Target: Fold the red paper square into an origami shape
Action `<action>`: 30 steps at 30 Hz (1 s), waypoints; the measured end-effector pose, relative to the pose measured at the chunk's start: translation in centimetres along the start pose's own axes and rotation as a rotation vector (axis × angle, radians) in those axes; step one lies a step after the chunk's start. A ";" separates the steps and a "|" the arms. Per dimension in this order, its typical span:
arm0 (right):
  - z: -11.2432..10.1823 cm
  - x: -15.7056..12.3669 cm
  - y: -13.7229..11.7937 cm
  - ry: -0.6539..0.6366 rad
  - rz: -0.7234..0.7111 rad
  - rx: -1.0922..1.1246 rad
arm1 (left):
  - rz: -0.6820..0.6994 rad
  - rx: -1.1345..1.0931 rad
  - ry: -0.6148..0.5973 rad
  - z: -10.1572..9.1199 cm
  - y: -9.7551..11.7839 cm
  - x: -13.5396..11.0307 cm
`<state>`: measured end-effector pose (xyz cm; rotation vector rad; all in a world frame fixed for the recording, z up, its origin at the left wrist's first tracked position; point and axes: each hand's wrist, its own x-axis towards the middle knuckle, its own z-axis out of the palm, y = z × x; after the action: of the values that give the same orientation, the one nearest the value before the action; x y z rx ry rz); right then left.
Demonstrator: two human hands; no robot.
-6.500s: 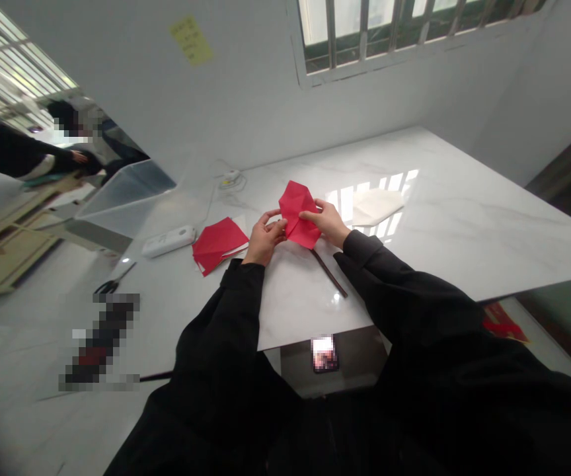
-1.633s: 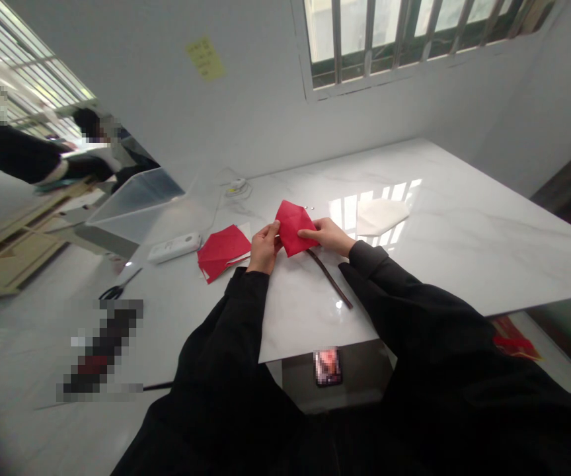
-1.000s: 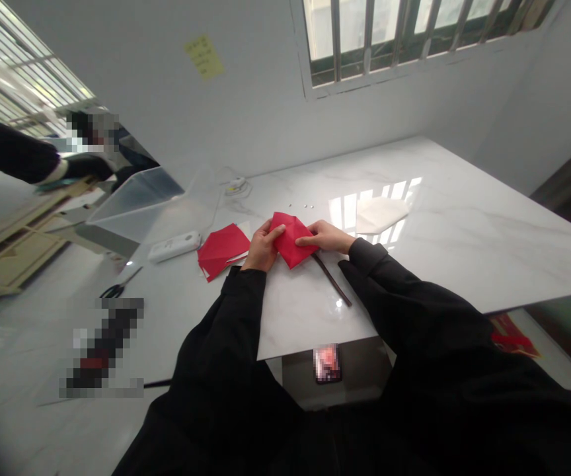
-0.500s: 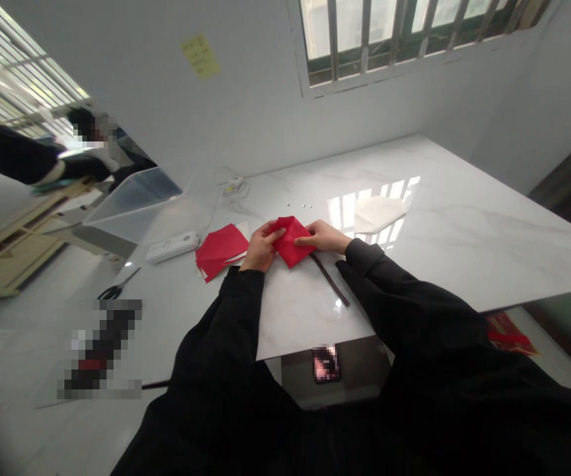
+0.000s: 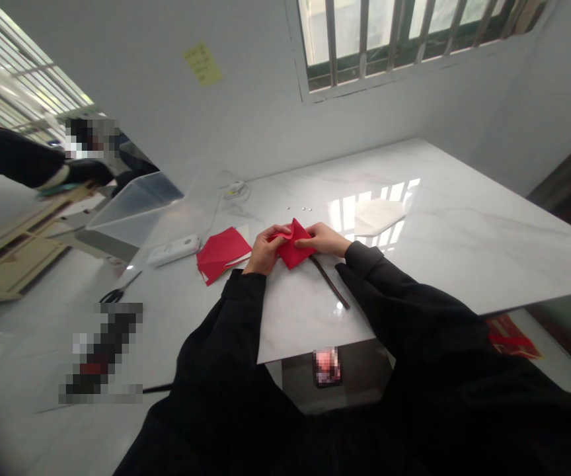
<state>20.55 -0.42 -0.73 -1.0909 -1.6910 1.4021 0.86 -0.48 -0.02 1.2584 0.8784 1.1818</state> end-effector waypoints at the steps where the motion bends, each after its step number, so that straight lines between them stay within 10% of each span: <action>1: 0.0 0.0 0.0 0.004 0.001 0.001 | -0.008 -0.014 -0.013 0.0 0.1 0.0; 30: 0.3 0.3 0.3 0.105 -0.057 0.076 | -0.073 -0.081 -0.014 -0.1 -0.8 0.3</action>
<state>20.22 -0.21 -1.06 -1.0477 -1.5695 1.3394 0.98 -0.09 -0.77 1.1587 0.8511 1.1380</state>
